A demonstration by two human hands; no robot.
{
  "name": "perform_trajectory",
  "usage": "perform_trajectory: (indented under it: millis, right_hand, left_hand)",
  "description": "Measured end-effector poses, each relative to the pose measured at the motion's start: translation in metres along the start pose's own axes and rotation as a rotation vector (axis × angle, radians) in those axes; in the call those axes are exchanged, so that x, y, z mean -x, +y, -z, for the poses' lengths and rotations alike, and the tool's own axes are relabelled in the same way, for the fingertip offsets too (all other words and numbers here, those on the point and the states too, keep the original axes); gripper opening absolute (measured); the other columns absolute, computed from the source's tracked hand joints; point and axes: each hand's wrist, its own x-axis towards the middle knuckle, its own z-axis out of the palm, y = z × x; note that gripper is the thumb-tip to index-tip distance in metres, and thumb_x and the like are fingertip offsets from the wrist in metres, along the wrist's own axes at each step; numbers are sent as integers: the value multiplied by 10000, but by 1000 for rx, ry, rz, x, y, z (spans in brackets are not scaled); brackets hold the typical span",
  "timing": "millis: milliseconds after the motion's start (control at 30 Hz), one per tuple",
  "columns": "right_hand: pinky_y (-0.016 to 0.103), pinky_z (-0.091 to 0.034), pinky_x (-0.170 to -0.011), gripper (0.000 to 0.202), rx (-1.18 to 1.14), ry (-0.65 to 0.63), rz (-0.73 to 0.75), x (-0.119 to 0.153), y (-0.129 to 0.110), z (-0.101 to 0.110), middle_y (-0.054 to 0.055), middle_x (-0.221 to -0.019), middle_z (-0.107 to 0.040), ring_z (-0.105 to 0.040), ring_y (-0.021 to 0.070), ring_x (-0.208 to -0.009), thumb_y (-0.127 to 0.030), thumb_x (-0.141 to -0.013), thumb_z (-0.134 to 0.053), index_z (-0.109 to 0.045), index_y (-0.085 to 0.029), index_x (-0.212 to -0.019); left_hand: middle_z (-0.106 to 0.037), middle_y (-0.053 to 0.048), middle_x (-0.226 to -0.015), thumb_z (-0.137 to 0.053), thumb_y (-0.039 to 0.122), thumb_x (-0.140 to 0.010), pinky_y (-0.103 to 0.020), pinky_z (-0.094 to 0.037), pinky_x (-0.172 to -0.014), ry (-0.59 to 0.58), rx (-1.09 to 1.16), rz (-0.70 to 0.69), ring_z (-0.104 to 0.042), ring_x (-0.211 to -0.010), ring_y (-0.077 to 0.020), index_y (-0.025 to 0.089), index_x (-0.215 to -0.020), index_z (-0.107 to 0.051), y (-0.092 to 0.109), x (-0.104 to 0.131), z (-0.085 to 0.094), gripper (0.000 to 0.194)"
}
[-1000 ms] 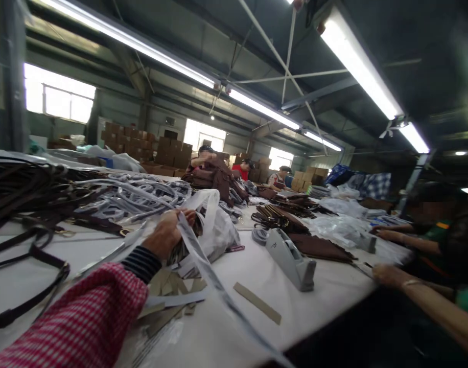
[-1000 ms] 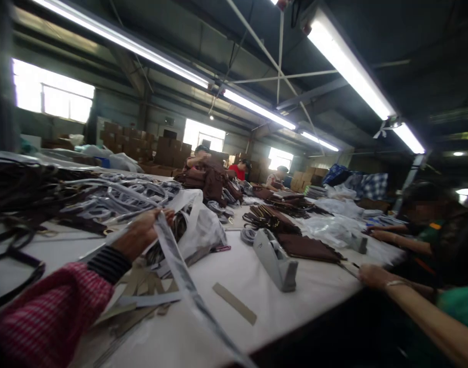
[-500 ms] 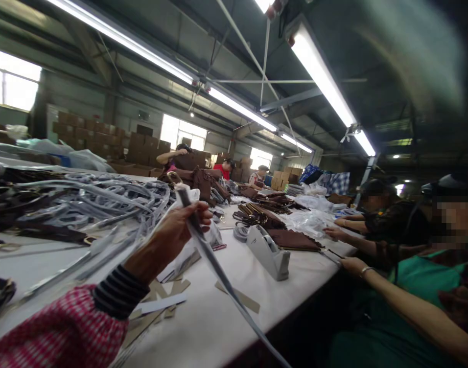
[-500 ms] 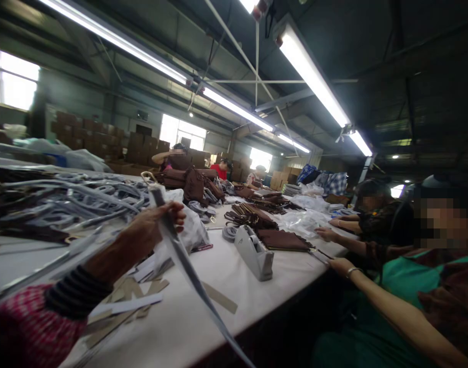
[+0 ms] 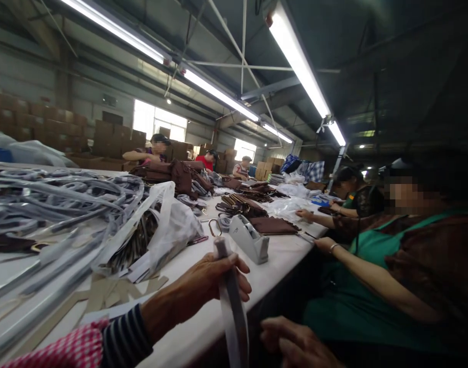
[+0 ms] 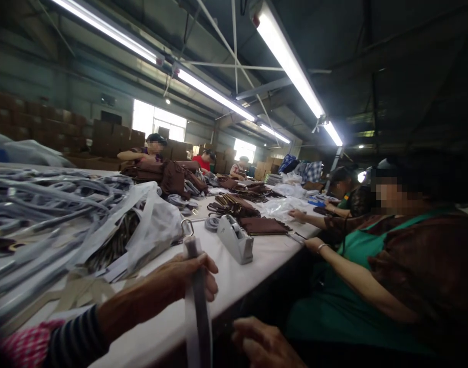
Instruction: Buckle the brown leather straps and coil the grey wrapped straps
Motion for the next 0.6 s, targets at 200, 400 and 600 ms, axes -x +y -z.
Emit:
perform_trajectory:
  millis: [200,400,600]
  right_hand:
    - [182,-297,-432,667,-1064,-257,-406,-33,-2,-76,20,-581,-620,-435,70,-434,-762,-927,-515,-739,-134,-931]
    - [184,-331,-439,669,-1088,-148,-512,-42,7,-76,68,-587,-675,-521,93,-432,-752,-890,-599,-738,-99,-943]
    - [193,-330,-452,579,-999,8,-432,-76,-18,-62,93,-614,-700,-549,101,-447,-657,-921,-627,-724,-99,-804]
  left_hand:
    - [-798,-170,-923,-635,644,-909,-342,-576,-683,70,-110,-32,-773,-830,-285,121,-957,-715,5,-3,12,530]
    - [-810,-148,-869,-653,605,-917,-386,-608,-744,175,-69,-168,-784,-790,-279,128,-923,-717,16,-9,23,482]
    - [-810,-144,-857,-617,572,-949,-346,-590,-709,252,-152,-274,-781,-786,-274,118,-916,-730,19,-3,5,469]
